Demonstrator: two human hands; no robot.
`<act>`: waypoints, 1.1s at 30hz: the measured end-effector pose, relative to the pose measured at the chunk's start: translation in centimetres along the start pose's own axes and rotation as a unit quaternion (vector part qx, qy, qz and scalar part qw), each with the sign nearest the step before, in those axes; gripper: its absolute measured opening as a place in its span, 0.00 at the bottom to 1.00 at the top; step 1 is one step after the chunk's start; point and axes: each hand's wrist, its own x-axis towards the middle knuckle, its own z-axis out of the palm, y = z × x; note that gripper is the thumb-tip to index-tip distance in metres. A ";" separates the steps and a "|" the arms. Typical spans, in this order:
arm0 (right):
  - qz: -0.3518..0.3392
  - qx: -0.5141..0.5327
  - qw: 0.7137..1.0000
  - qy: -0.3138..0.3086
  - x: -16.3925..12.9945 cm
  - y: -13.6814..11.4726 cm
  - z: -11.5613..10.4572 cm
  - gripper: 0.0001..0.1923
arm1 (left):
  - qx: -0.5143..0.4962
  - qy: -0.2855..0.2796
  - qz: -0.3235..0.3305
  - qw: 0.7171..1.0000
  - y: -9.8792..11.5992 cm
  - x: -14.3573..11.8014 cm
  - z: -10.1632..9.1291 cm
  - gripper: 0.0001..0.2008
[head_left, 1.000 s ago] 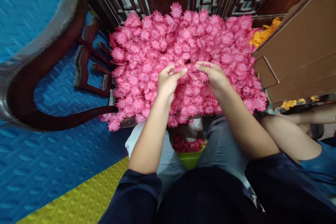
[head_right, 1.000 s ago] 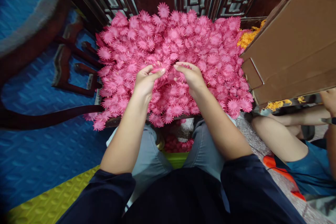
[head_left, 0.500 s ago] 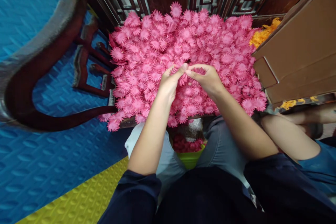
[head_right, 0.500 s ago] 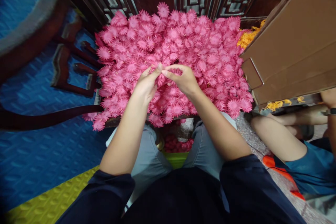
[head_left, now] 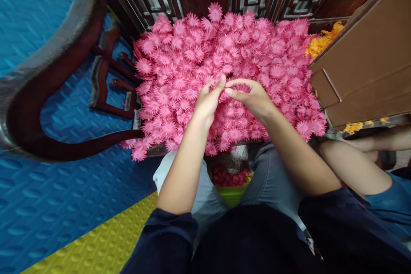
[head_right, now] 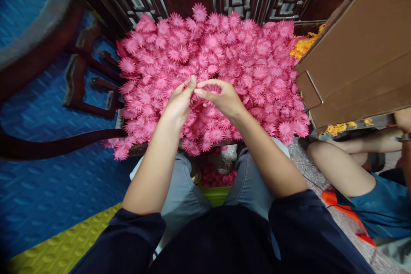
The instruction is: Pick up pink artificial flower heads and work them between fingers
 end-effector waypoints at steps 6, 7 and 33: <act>0.007 -0.005 1.000 -0.006 -0.2 0.4 0.7 0.17 | -0.015 -0.038 -0.033 0.999 0.8 -0.5 0.4 0.23; 0.008 0.001 1.000 -0.005 -0.1 0.5 0.6 0.17 | -0.022 -0.051 -0.039 0.998 1.0 -0.6 0.5 0.23; 0.087 0.147 0.971 0.169 1.8 2.7 -1.6 0.19 | -0.024 -0.011 0.014 1.000 0.6 0.0 0.1 0.16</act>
